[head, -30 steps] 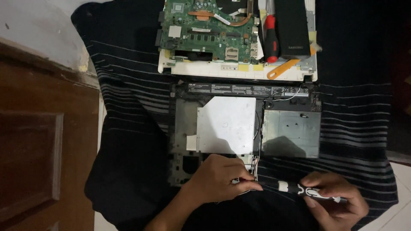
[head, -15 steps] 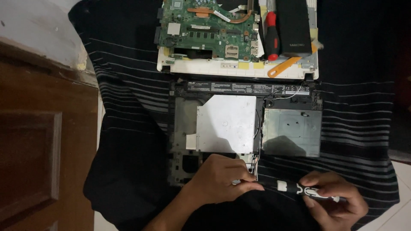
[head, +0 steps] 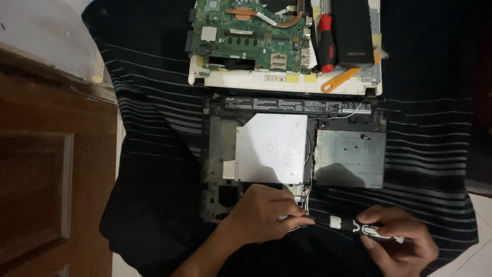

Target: The person uses a screwdriver to remove screws from the bottom casing of a disassembled laptop. They then lift and remove a metal cover plate, revealing the internal hard drive, and finally lift the motherboard assembly from the laptop frame.

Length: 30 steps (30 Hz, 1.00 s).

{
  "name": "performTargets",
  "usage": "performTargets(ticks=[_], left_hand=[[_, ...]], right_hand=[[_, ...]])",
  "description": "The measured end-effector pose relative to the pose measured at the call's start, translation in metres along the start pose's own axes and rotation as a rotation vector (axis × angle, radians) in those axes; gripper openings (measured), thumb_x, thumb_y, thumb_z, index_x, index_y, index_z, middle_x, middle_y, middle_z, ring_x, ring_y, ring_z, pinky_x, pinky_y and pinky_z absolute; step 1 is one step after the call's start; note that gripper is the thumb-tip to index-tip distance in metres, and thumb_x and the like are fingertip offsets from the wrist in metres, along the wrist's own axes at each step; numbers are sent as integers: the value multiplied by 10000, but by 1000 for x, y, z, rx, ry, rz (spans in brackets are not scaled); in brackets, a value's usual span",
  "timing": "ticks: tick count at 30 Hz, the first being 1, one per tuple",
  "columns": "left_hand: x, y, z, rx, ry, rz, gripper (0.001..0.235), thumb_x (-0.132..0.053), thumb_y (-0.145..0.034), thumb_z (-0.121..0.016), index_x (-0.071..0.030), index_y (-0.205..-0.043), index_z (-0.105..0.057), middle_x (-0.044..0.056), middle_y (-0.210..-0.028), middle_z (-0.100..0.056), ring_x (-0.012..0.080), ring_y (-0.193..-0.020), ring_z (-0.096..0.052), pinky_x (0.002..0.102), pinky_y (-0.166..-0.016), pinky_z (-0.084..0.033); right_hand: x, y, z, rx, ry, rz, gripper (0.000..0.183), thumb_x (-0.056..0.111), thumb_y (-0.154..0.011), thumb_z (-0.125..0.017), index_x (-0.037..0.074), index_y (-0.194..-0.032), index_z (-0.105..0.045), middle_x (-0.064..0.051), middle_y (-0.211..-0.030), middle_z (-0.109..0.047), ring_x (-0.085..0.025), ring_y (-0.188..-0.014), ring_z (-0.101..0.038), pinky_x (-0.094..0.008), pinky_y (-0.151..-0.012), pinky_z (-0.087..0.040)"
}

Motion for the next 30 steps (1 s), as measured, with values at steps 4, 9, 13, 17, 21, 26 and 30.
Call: performTargets(ticks=[4, 9, 13, 17, 21, 26, 30], left_hand=[[3, 5, -3, 39, -70, -28, 283, -190, -865, -912, -101, -785, -655, -3, -746, -689, 141, -655, -686, 272, -539, -535], [7, 10, -3, 88, -214, -88, 279, -219, -900, -906, -126, -775, -674, -34, -756, -667, 109, -646, -643, 259, -498, -479], [8, 11, 0, 89, -267, -137, 325, -193, -918, -909, -127, -740, -644, -24, -702, -567, 102, -554, -539, 253, -475, -422], [7, 9, 3, 123, -319, -105, 291, -214, -935, -879, -114, -732, -696, -27, -703, -539, 128, -535, -536, 278, -478, -423], [7, 8, 4, 100, -287, -98, 270, -220, -931, -882, -104, -780, -690, -24, -714, -547, 125, -528, -537, 270, -477, -406], [7, 2, 6, 45, -297, -130, 317, -228, -927, -889, -115, -780, -632, -20, -747, -599, 114, -593, -557, 254, -508, -393], [6, 2, 4, 6, -343, -115, 235, -278, -915, -882, -127, -833, -721, -32, -773, -669, 111, -662, -642, 242, -500, -419]], right_hand=[[5, -2, -1, 50, 43, -28, 324, 29, -745, -781, 102, -986, -576, -171, -983, -738, -212, -911, -793, -299, -873, -704], [9, -6, -5, 55, 168, -67, 263, 67, -736, -787, 93, -938, -622, -128, -902, -749, -205, -850, -801, -297, -813, -693], [8, -5, -8, 74, 158, -129, 271, 100, -785, -759, 49, -1001, -604, -177, -938, -764, -242, -870, -807, -315, -824, -670], [6, -3, -9, 90, 158, -246, 333, 94, -780, -783, 66, -1056, -598, -161, -1038, -760, -263, -1005, -790, -371, -956, -640], [14, -7, -12, 112, 83, -288, 365, 9, -781, -776, 61, -1092, -591, -157, -1088, -745, -256, -1098, -762, -357, -1006, -642], [14, -8, -13, 32, 62, -243, 361, 31, -791, -766, 63, -1096, -575, -154, -1059, -758, -231, -1040, -768, -345, -1003, -634], [15, -11, -10, 29, 82, -237, 355, 21, -795, -756, 56, -1085, -555, -178, -1038, -739, -249, -1023, -763, -346, -985, -619]])
Point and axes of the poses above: each hand's wrist, its own y-axis away from the middle knuckle, its own z-axis out of the back of the hand, x = y × z, the point moved 1 cm from there along -y, towards the middle knuckle
